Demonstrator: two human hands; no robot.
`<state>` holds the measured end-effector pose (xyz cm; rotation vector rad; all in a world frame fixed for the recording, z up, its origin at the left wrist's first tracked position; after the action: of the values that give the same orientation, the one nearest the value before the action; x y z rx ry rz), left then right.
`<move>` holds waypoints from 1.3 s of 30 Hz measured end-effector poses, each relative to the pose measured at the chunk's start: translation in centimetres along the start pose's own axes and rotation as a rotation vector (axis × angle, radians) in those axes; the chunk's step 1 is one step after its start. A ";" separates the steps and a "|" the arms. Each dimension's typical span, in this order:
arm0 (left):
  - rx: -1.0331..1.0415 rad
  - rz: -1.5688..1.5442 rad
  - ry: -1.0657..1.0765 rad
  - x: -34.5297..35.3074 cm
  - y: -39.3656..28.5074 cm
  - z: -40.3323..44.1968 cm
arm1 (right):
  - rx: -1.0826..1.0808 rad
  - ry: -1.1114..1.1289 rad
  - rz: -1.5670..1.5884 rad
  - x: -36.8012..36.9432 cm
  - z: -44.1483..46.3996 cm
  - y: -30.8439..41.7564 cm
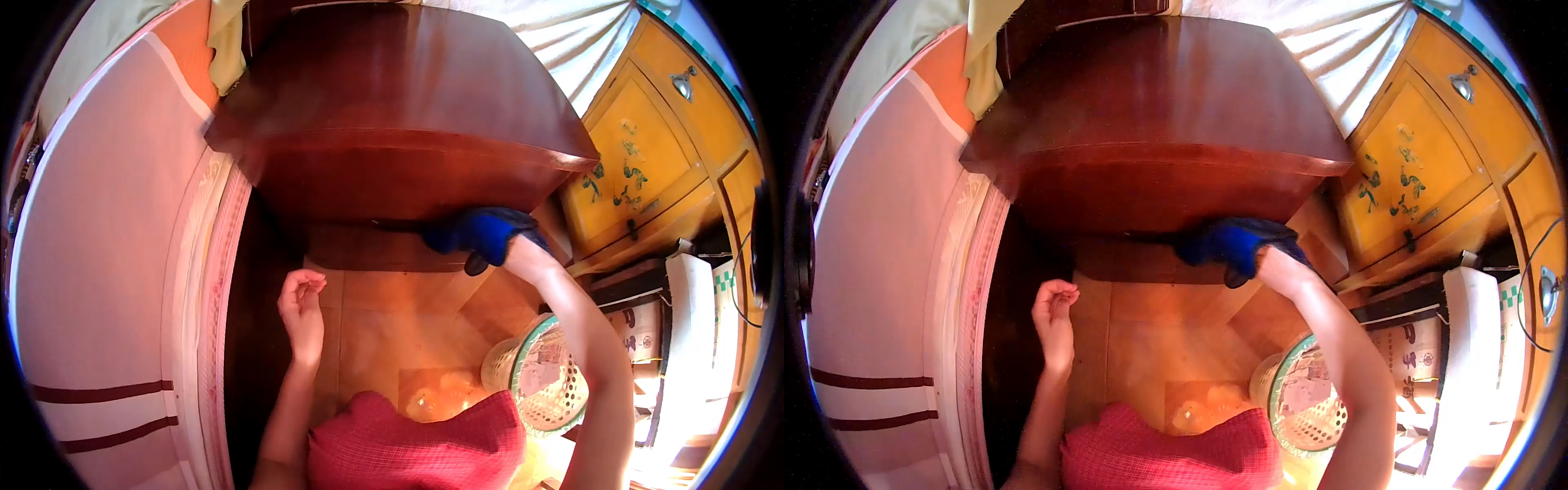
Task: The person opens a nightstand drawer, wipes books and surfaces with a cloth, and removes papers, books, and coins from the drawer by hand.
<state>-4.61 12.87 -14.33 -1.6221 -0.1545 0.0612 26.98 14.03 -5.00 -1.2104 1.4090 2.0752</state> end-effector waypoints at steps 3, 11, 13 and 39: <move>-0.025 0.050 -0.020 -0.2 1.4 0.7 | -0.231 -0.006 -0.531 2.0 -2.8 -2.0; -0.041 0.053 -0.137 -0.3 2.2 2.7 | -0.115 -0.204 -0.134 -0.6 -0.7 3.6; -0.033 0.047 -0.118 -0.3 2.4 2.2 | -0.297 -0.253 -0.568 1.7 1.5 1.0; -0.035 -0.029 -0.200 -2.1 2.5 0.8 | -0.457 -0.021 -0.752 15.1 7.2 1.1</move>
<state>-6.65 13.22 -16.95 -1.6465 -0.3347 0.1992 14.38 17.38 -15.48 -1.5629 0.3407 1.8587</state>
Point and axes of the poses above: each hand's wrist, its own z-axis towards the middle knuckle, its own x-axis out of the palm, y = z × x, the point moved 4 cm from there along z, towards the middle knuckle, and after that the axes turned 12 degrees about -x, right-handed, at the moved point
